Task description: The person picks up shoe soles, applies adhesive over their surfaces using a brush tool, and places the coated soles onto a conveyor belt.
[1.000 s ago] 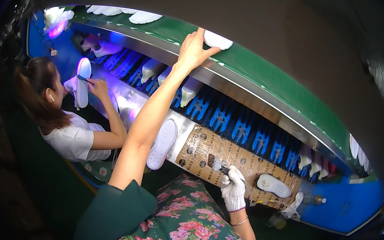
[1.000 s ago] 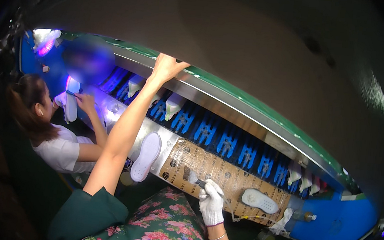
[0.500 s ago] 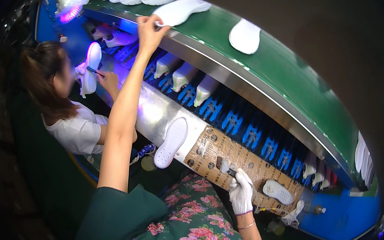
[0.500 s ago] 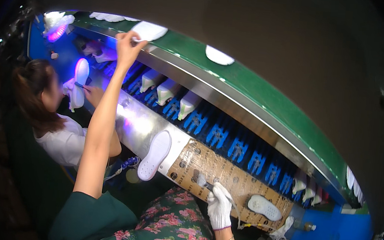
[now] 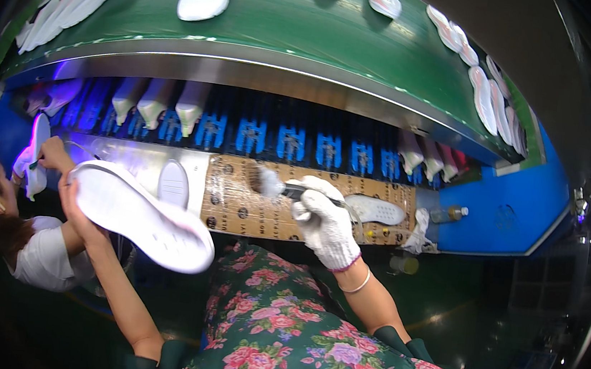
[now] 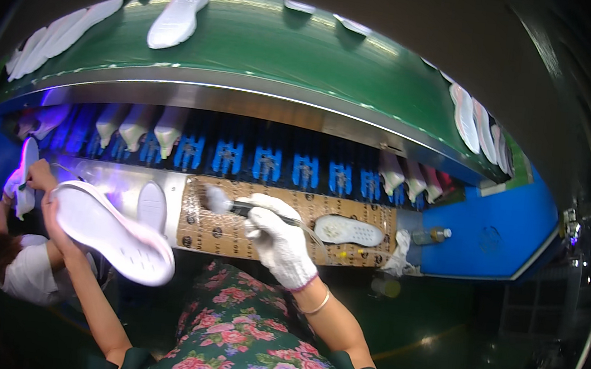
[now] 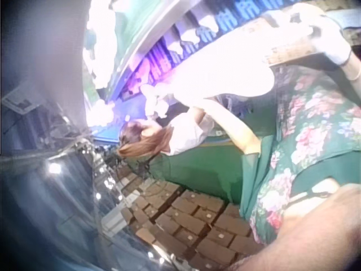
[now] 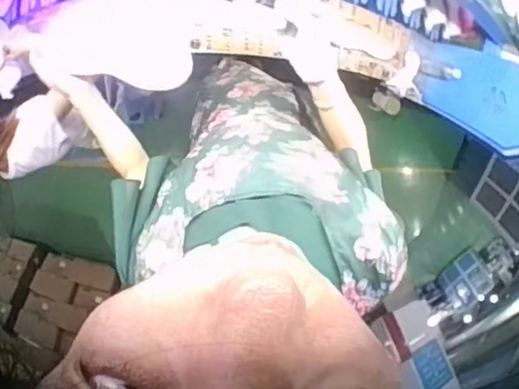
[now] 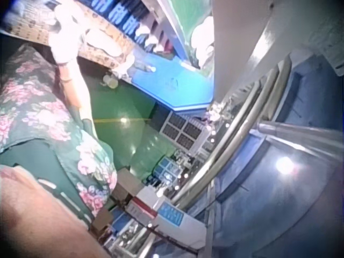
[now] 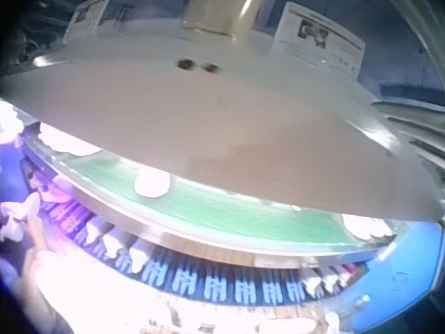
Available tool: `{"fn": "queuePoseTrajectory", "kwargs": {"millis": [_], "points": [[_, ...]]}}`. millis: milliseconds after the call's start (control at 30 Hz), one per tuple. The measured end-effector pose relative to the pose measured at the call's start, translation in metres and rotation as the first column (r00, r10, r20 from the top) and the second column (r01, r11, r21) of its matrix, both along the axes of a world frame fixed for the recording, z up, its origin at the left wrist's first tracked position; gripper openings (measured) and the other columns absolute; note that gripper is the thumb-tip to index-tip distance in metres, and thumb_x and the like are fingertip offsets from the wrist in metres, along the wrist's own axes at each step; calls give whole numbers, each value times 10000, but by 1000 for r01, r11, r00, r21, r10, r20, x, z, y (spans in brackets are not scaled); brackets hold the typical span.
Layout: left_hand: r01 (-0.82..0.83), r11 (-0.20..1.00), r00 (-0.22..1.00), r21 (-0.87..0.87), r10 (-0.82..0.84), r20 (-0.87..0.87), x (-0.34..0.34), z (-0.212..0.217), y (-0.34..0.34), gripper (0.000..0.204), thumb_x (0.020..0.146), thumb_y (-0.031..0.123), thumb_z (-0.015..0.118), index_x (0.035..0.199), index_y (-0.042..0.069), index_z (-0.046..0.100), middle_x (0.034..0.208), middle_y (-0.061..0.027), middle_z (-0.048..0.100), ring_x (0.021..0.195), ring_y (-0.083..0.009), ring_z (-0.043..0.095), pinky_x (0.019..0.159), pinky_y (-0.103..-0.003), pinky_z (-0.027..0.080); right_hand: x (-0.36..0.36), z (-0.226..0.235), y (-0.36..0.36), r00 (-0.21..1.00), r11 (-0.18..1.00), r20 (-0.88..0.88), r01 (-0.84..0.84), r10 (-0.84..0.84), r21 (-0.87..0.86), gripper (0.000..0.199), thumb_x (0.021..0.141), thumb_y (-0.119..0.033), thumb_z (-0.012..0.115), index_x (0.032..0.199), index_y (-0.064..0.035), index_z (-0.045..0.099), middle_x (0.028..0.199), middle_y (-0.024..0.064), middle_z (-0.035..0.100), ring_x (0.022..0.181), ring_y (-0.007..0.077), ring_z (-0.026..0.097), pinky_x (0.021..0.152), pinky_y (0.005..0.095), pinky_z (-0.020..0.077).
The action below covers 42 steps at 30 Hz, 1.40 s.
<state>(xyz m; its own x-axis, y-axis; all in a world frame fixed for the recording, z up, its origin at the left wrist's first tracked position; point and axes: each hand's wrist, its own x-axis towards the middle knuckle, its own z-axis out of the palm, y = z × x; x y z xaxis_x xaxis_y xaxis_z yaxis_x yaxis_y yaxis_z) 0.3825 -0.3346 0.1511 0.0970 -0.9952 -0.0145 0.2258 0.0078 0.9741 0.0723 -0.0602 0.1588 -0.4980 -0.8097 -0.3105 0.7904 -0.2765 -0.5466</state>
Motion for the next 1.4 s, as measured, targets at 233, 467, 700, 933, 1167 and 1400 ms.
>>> {"fn": "queuePoseTrajectory", "kwargs": {"millis": [233,467,700,933,1167,1400], "points": [[762,538,647,360,-622,-441,-128,-54,100,361,918,294,487,1143,31,588,989,-122,647,870,-205,653,762,-325,538,19,22,1,937,977,-278,-212,212,33,244,809,21,704,1046,14,648,1011,149,685,784,163,660,673,274,554],[908,151,413,391,-486,-770,-133,-64,204,969,814,824,297,1373,40,413,1073,-230,624,937,-377,637,804,-491,521,10,9,25,926,964,-299,-171,228,206,294,815,-21,724,1093,0,630,963,86,684,862,148,659,774,272,552],[977,95,213,191,-387,-897,-149,-41,208,1119,713,928,144,1200,-2,529,925,-229,628,846,-418,640,750,-536,526,6,26,28,623,921,-707,-61,336,384,194,850,-116,705,1034,-54,699,864,49,684,793,103,639,694,246,534],[969,244,50,26,-93,-994,-184,-8,205,1106,734,908,102,1198,-3,522,935,-210,640,832,-360,663,727,-479,559,-18,40,9,-6,986,-996,144,-88,-88,223,749,-38,723,971,-56,723,925,110,713,832,244,689,743,322,545],[953,266,293,144,-694,-657,-173,-38,214,977,830,809,83,1403,63,347,1182,-168,582,976,-291,641,824,-415,550,-10,32,4,-365,987,-931,155,11,-49,273,747,-27,720,1017,-62,703,972,106,708,826,234,684,736,327,535],[970,218,230,109,-665,-711,-159,-53,195,997,825,812,76,1403,51,360,1138,-181,615,930,-300,669,800,-449,568,6,32,3,213,998,-976,57,-49,-38,164,778,23,709,942,19,710,944,129,715,806,185,689,729,280,542]]}}
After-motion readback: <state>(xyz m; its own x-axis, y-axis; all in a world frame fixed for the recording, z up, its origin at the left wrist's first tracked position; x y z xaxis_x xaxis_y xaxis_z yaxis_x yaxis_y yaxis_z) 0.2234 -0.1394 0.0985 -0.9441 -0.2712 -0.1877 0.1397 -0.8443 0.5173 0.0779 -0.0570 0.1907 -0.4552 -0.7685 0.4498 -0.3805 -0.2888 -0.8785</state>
